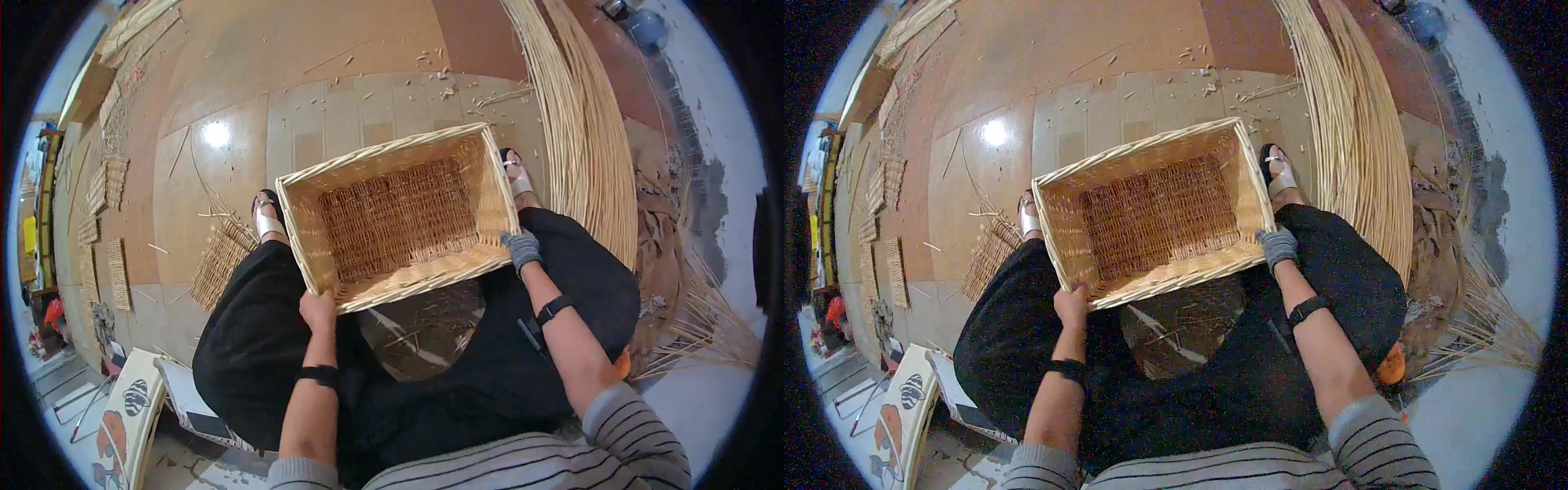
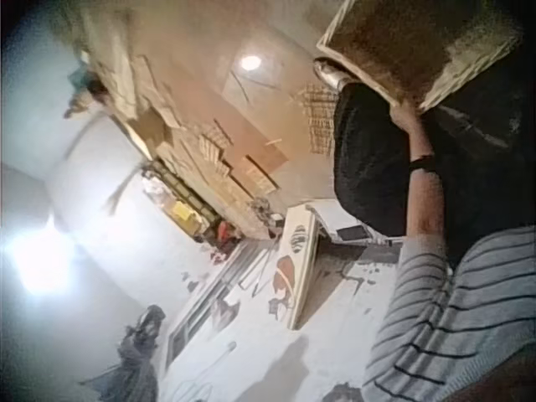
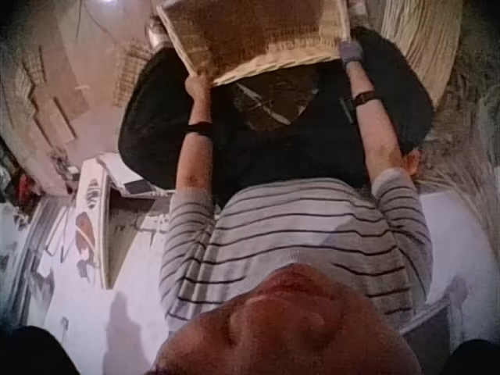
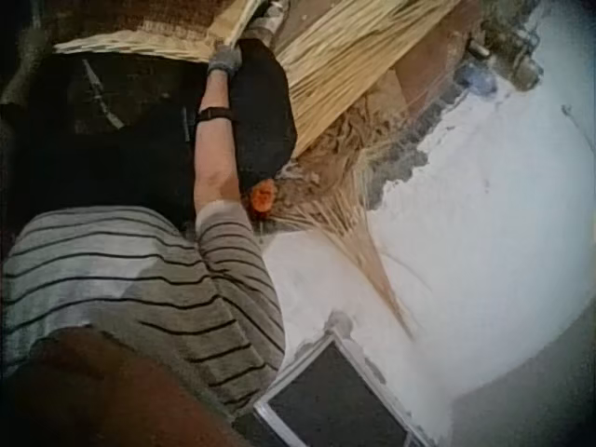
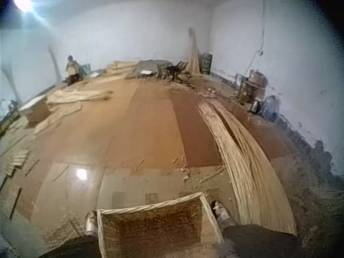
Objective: Measuring and inspecting a wicker basket in a workshop.
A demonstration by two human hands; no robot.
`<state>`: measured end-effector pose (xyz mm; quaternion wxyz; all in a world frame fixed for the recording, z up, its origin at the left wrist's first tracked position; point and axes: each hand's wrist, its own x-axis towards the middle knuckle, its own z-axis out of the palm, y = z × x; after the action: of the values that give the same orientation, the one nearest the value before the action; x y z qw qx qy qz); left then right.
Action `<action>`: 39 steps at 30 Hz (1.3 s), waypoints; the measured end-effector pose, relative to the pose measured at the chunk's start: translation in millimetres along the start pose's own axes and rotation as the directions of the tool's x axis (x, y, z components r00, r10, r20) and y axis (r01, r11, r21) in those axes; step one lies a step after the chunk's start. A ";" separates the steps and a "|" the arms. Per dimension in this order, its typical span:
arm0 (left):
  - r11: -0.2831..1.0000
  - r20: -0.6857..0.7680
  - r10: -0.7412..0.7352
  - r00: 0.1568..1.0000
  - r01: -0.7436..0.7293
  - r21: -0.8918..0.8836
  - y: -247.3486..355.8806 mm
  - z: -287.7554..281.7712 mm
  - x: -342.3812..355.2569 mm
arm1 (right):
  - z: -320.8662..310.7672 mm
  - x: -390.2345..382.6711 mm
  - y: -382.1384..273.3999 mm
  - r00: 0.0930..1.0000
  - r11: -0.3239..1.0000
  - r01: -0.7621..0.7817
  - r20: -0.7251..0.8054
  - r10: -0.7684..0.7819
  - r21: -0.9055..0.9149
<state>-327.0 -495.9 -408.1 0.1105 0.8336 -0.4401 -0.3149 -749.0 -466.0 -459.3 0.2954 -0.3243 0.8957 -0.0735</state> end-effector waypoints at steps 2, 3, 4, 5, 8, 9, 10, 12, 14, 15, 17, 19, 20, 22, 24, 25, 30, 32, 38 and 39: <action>0.998 -0.039 -0.062 0.997 0.062 -0.006 -0.9 -12.2 -4.7 | 2.4 -20.0 -27.1 0.998 0.995 0.058 -0.003 -0.058 0.080; 0.997 -0.035 -0.079 0.996 0.080 0.012 -6.5 -17.3 -5.4 | 1.2 -33.4 -35.5 0.994 0.982 0.110 -0.044 -0.104 0.155; 0.996 -0.043 -0.083 0.996 0.084 0.013 -5.5 -18.6 -2.3 | 4.6 -34.1 -34.3 0.994 0.983 0.104 -0.037 -0.099 0.149; 0.996 -0.051 -0.086 0.995 0.087 0.012 -4.5 -18.8 0.0 | 7.8 -36.6 -32.3 0.985 0.967 0.152 -0.117 -0.131 0.204; 0.999 -0.063 -0.048 0.997 0.048 -0.004 -6.2 -15.7 -2.3 | 10.1 -40.0 -28.3 0.974 0.955 0.180 -0.178 -0.140 0.236; 0.999 -0.057 -0.050 0.997 0.050 -0.003 -5.6 -15.7 -2.6 | 11.2 -40.1 -28.0 0.969 0.955 0.197 -0.193 -0.155 0.221; 0.997 -0.064 -0.062 0.996 0.059 -0.044 -2.7 -17.1 -5.1 | 9.8 -43.0 -29.0 0.963 0.956 0.211 -0.209 -0.169 0.202; 0.994 -0.060 -0.075 0.995 0.070 -0.084 3.2 -18.4 -7.9 | 5.6 -47.7 -30.6 0.968 0.961 0.197 -0.192 -0.159 0.195; 0.990 -0.072 -0.081 0.994 0.072 -0.121 6.2 -21.4 -9.3 | 7.0 -48.3 -30.6 0.955 0.931 0.241 -0.236 -0.178 0.274; 0.993 -0.071 -0.040 0.997 0.032 -0.113 -3.3 -17.4 -5.8 | 6.7 -49.0 -30.0 0.956 0.933 0.237 -0.236 -0.175 0.271; 0.994 -0.074 -0.038 0.997 0.030 -0.104 0.6 -18.1 -7.1 | 3.3 -51.5 -36.3 0.953 0.899 0.264 -0.238 -0.187 0.350; 0.995 -0.080 -0.033 0.996 0.025 -0.099 2.5 -17.5 -7.2 | 7.3 -47.2 -31.1 0.948 0.891 0.278 -0.250 -0.195 0.359; 0.996 -0.081 -0.043 0.996 0.037 -0.079 2.5 -17.2 -6.4 | 8.1 -45.3 -28.7 0.943 0.881 0.295 -0.262 -0.206 0.370; 0.997 -0.081 -0.055 0.995 0.050 -0.059 0.1 -16.8 -5.4 | 10.0 -43.1 -27.0 0.947 0.888 0.283 -0.254 -0.198 0.363; 0.997 -0.113 -0.021 0.993 0.012 -0.080 -4.0 -16.6 -4.9 | 13.5 -43.5 -28.3 0.952 0.894 0.269 -0.242 -0.189 0.358; 0.996 -0.108 -0.019 0.994 0.009 -0.085 -2.4 -16.1 -5.2 | 14.0 -42.4 -26.9 0.954 0.896 0.255 -0.244 -0.173 0.364; 0.999 -0.094 -0.015 0.995 0.011 -0.046 -4.0 -16.2 -3.8 | 8.1 -47.9 -32.6 0.955 0.871 0.260 -0.245 -0.168 0.418; 0.998 -0.104 -0.013 0.994 0.007 -0.058 1.6 -17.3 -6.0 | 6.8 -46.4 -30.9 0.956 0.894 0.248 -0.240 -0.165 0.374; 0.997 -0.105 -0.016 0.994 0.007 -0.080 3.9 -17.8 -6.5 | 10.8 -43.4 -25.4 0.959 0.901 0.239 -0.236 -0.159 0.362; 0.997 -0.106 0.009 0.994 -0.018 -0.077 4.3 -16.8 -6.6 | 10.3 -42.4 -23.0 0.960 0.895 0.242 -0.226 -0.165 0.375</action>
<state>-322.1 -494.6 -390.2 0.1680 0.8412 -0.4267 -0.2865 -704.6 -456.8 -439.8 0.2600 -0.3412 0.8466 -0.3151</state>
